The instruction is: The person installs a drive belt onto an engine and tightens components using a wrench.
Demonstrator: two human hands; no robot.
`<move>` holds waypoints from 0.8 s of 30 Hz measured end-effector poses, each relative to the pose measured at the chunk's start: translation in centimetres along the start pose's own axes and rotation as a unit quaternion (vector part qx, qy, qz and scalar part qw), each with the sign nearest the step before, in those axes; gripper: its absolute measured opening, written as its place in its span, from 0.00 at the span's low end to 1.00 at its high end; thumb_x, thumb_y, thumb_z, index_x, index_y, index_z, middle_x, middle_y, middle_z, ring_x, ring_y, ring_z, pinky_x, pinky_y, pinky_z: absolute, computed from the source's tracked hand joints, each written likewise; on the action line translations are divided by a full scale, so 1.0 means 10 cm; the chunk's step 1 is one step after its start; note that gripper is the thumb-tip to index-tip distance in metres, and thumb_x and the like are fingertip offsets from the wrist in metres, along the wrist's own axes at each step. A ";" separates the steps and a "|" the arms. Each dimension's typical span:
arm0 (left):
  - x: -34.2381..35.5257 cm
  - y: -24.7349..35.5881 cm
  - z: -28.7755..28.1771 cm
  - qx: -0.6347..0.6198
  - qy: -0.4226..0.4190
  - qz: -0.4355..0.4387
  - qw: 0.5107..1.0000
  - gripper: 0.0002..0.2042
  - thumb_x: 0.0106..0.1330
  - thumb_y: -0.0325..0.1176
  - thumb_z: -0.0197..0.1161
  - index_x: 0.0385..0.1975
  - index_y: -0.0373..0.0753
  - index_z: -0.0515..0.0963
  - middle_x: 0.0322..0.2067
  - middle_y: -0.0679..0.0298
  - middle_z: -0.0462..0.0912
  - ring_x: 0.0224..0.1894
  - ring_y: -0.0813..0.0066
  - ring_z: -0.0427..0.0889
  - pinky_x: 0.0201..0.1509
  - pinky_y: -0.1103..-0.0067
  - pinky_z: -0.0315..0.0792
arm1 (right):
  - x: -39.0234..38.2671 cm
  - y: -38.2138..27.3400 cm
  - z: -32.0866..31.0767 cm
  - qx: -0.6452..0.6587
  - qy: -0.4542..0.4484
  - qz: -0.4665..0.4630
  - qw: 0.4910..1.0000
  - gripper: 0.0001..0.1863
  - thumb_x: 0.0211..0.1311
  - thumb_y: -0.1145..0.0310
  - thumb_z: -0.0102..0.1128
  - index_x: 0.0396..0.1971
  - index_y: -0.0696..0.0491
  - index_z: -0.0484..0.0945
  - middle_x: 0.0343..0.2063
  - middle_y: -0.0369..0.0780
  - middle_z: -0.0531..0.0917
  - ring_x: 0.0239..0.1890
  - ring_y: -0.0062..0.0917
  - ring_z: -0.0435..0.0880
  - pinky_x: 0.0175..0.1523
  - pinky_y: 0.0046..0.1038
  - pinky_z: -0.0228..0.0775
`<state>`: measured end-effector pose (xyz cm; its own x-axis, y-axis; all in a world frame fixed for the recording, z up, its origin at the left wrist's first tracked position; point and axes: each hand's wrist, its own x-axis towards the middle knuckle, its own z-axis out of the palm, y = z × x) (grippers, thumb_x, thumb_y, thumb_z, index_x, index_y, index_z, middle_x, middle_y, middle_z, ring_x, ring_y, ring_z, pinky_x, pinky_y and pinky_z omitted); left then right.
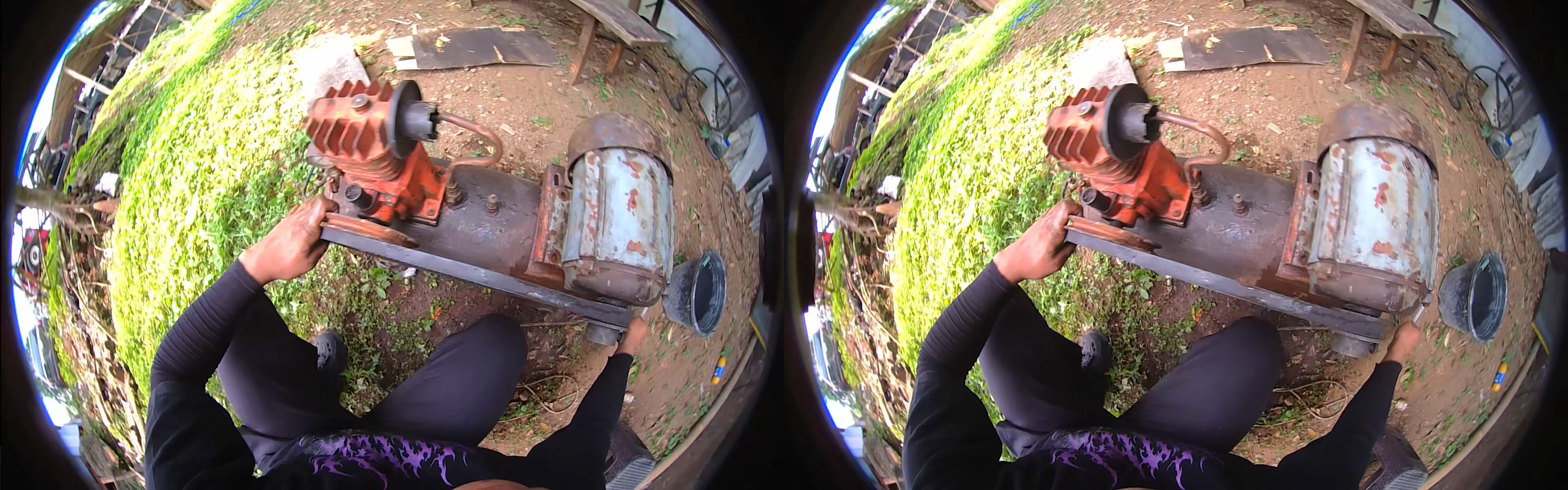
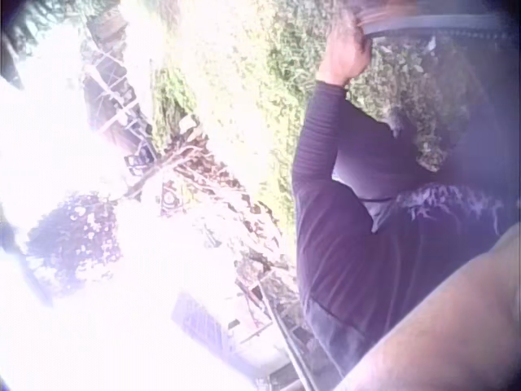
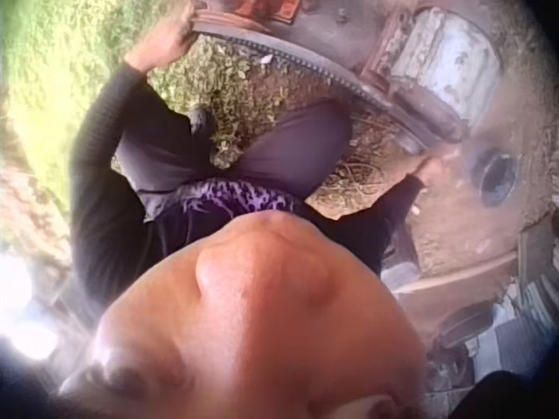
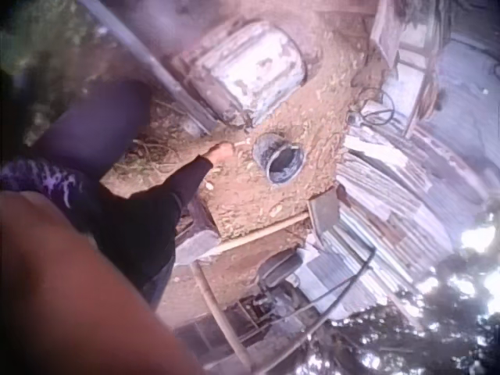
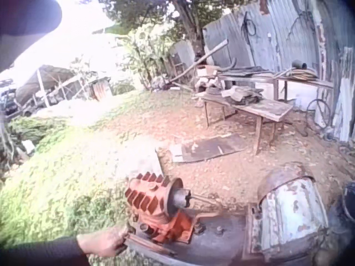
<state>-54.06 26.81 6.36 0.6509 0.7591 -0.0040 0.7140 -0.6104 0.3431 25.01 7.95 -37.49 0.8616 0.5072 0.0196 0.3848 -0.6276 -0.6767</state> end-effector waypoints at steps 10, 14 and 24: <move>-0.08 -0.14 0.14 -0.039 0.083 -0.042 0.995 0.24 0.56 0.25 0.57 0.55 0.33 0.65 0.42 0.46 0.72 0.50 0.44 0.73 0.54 0.57 0.68 | -2.23 -3.94 -2.21 0.431 -0.037 0.080 0.898 0.12 0.73 0.58 0.50 0.44 0.51 0.74 0.16 0.26 0.58 0.12 0.11 0.52 0.16 0.19 0.41; -0.01 -0.20 0.22 -0.091 0.078 -0.029 0.992 0.22 0.55 0.24 0.59 0.52 0.34 0.65 0.42 0.46 0.72 0.53 0.44 0.71 0.57 0.58 0.67 | -3.26 -5.03 -2.24 0.396 -0.278 0.040 0.874 0.10 0.74 0.60 0.51 0.41 0.52 0.73 0.15 0.26 0.59 0.12 0.08 0.53 0.15 0.16 0.41; -0.17 -0.37 0.11 -0.260 0.125 0.005 0.958 0.22 0.55 0.22 0.59 0.53 0.33 0.74 0.43 0.45 0.82 0.47 0.49 0.82 0.51 0.66 0.75 | -4.71 -5.39 -1.16 0.021 -0.468 -0.108 0.877 0.10 0.71 0.67 0.53 0.35 0.58 0.76 0.19 0.33 0.70 0.23 0.16 0.66 0.29 0.26 0.60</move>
<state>-57.53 27.52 4.06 0.5290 0.8239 0.2035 0.4412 -0.4718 0.7634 -32.52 11.07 6.61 0.1129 0.8864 -0.4488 0.4752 -0.4449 -0.7591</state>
